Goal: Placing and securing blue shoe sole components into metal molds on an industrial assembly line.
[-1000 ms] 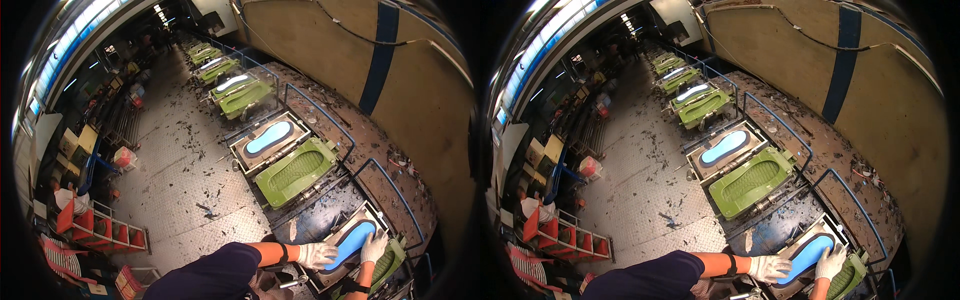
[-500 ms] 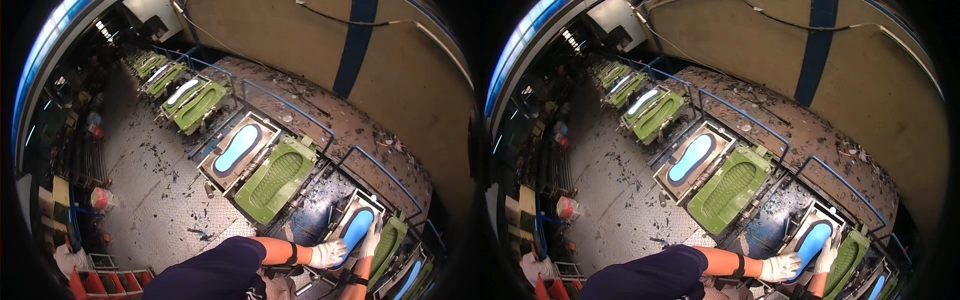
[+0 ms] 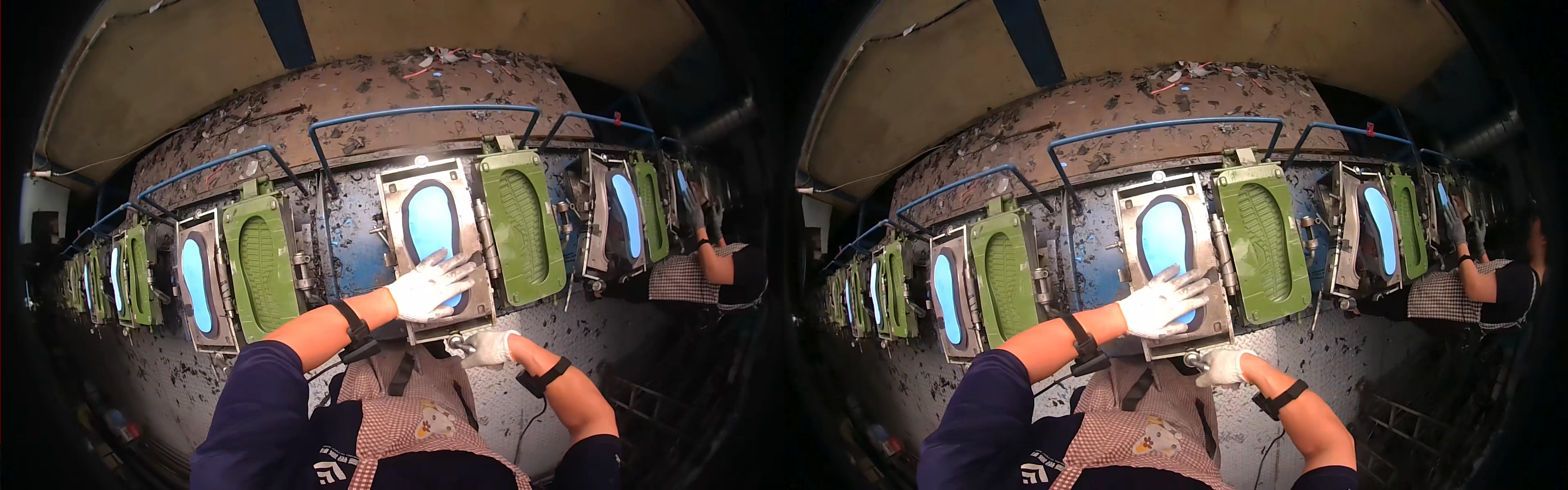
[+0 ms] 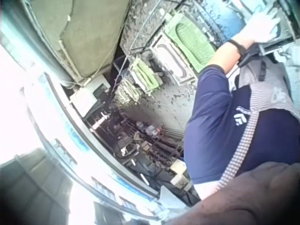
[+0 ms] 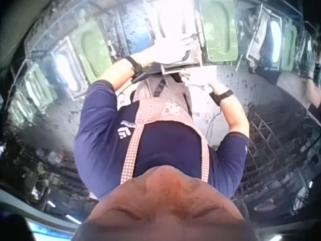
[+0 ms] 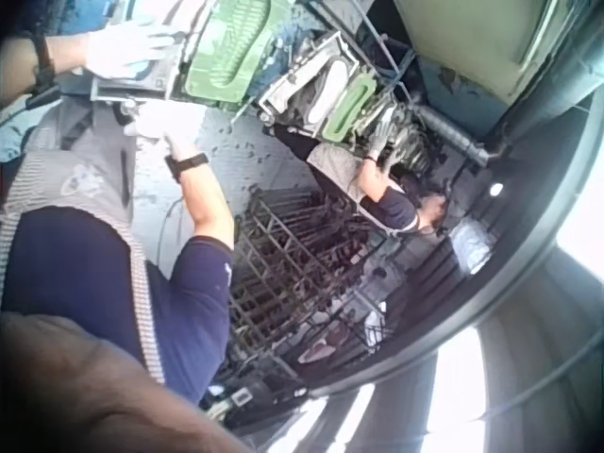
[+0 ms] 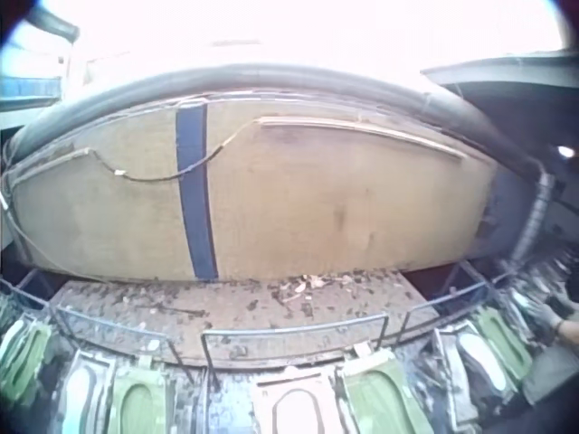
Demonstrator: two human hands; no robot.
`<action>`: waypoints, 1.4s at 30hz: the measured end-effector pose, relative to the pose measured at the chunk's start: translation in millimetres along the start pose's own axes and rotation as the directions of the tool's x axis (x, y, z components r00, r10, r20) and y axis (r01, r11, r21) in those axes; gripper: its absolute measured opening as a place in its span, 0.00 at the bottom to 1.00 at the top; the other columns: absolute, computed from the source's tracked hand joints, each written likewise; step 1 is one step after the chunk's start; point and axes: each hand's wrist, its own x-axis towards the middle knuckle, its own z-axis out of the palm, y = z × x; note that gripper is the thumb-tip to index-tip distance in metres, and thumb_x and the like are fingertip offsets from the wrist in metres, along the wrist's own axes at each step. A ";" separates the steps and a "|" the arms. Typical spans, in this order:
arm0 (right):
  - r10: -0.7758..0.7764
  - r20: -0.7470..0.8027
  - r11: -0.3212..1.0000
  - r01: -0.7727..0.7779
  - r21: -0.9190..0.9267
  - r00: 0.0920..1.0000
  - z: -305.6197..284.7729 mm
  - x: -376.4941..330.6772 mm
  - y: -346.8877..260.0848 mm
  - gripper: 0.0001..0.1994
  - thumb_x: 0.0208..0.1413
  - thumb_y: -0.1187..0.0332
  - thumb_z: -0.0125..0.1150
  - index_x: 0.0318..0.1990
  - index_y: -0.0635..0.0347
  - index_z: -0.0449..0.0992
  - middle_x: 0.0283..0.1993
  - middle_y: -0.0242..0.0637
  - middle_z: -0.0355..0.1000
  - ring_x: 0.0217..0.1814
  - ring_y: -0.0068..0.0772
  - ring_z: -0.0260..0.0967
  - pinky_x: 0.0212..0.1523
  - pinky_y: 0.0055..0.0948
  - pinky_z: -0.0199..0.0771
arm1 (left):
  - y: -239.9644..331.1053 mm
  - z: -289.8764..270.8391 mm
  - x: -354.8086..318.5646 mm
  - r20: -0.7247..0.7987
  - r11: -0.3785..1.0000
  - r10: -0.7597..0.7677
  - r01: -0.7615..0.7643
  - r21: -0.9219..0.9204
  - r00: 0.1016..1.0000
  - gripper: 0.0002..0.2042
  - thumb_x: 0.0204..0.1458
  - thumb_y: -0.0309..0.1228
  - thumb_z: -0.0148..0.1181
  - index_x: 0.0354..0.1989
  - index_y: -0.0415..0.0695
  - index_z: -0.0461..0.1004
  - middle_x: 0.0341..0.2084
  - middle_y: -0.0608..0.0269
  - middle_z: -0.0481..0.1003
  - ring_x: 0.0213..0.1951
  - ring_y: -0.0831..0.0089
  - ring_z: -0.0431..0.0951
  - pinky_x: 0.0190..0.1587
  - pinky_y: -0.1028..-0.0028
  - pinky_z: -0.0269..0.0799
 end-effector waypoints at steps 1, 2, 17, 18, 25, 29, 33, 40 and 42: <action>-0.064 -0.101 0.971 0.039 -0.235 0.993 7.4 1.6 6.5 0.16 0.57 0.63 0.62 0.52 0.57 0.79 0.36 0.44 0.81 0.32 0.42 0.80 0.37 0.41 0.81 | 1.7 -1.3 4.8 -0.005 1.000 0.014 -0.014 0.003 1.000 0.39 0.55 0.49 0.63 0.74 0.45 0.60 0.77 0.48 0.53 0.78 0.51 0.48 0.77 0.43 0.41; -0.152 -0.178 0.886 0.054 -0.461 0.972 14.7 10.1 13.5 0.19 0.56 0.66 0.60 0.56 0.54 0.79 0.40 0.49 0.82 0.36 0.49 0.82 0.41 0.44 0.83 | 2.0 -3.3 6.1 -0.008 1.000 0.024 -0.024 0.006 1.000 0.40 0.55 0.49 0.63 0.74 0.45 0.59 0.77 0.48 0.52 0.79 0.51 0.48 0.77 0.43 0.41; -0.566 -0.624 0.812 0.231 -0.537 0.539 29.1 -13.6 32.4 0.11 0.55 0.65 0.65 0.43 0.59 0.77 0.39 0.42 0.76 0.43 0.47 0.76 0.45 0.44 0.78 | -59.5 105.9 -78.0 0.207 -0.243 -0.949 -0.135 -0.961 0.237 0.34 0.68 0.61 0.44 0.56 0.38 0.76 0.45 0.46 0.82 0.51 0.54 0.80 0.60 0.55 0.69; -0.579 -0.682 0.815 0.321 -0.482 0.446 28.4 -20.8 32.0 0.13 0.55 0.64 0.67 0.45 0.59 0.77 0.42 0.43 0.76 0.46 0.48 0.76 0.48 0.45 0.77 | -32.5 117.9 -99.7 0.287 -0.249 -0.933 0.187 -0.950 0.218 0.32 0.68 0.59 0.44 0.52 0.39 0.79 0.44 0.46 0.83 0.52 0.55 0.81 0.60 0.56 0.70; -0.223 -0.871 0.917 0.397 -0.036 0.437 39.8 -53.7 97.5 0.13 0.57 0.66 0.66 0.48 0.59 0.82 0.46 0.46 0.80 0.49 0.50 0.80 0.53 0.41 0.79 | 37.8 78.2 -107.3 -0.409 0.234 -0.906 0.682 -0.693 -0.105 0.15 0.66 0.37 0.54 0.51 0.39 0.79 0.45 0.47 0.82 0.48 0.54 0.82 0.55 0.62 0.76; -0.213 -0.864 0.924 0.381 -0.027 0.456 31.8 -70.7 116.8 0.12 0.59 0.66 0.65 0.48 0.60 0.82 0.46 0.46 0.80 0.49 0.48 0.80 0.52 0.40 0.79 | 6.3 -26.9 24.8 -0.720 0.754 -0.523 0.642 -0.142 0.455 0.17 0.61 0.34 0.57 0.56 0.41 0.75 0.56 0.51 0.77 0.59 0.50 0.75 0.64 0.56 0.69; -0.198 -0.917 0.927 0.369 -0.060 0.348 22.7 -94.2 153.7 0.11 0.60 0.67 0.65 0.47 0.61 0.82 0.44 0.45 0.80 0.46 0.47 0.80 0.48 0.37 0.80 | -48.3 -32.0 99.2 -0.527 0.731 -0.561 0.681 0.046 0.638 0.17 0.59 0.39 0.55 0.52 0.44 0.75 0.54 0.53 0.76 0.60 0.52 0.73 0.64 0.54 0.67; 0.055 -0.995 0.946 0.315 0.078 0.083 -3.9 -134.7 274.1 0.09 0.61 0.70 0.63 0.46 0.59 0.82 0.44 0.47 0.79 0.44 0.49 0.80 0.46 0.37 0.79 | -65.6 -21.7 84.8 -0.544 0.724 -0.555 0.688 0.057 0.629 0.21 0.61 0.41 0.55 0.57 0.42 0.75 0.59 0.49 0.74 0.63 0.50 0.71 0.66 0.54 0.64; 0.054 -0.998 0.968 0.243 0.057 0.019 -43.3 -137.7 310.8 0.10 0.61 0.67 0.63 0.47 0.58 0.81 0.45 0.47 0.78 0.45 0.50 0.79 0.47 0.41 0.79 | -62.3 -24.7 86.5 -0.459 0.698 -0.637 0.717 -0.002 0.619 0.25 0.62 0.43 0.55 0.63 0.41 0.71 0.64 0.46 0.71 0.68 0.47 0.66 0.71 0.51 0.57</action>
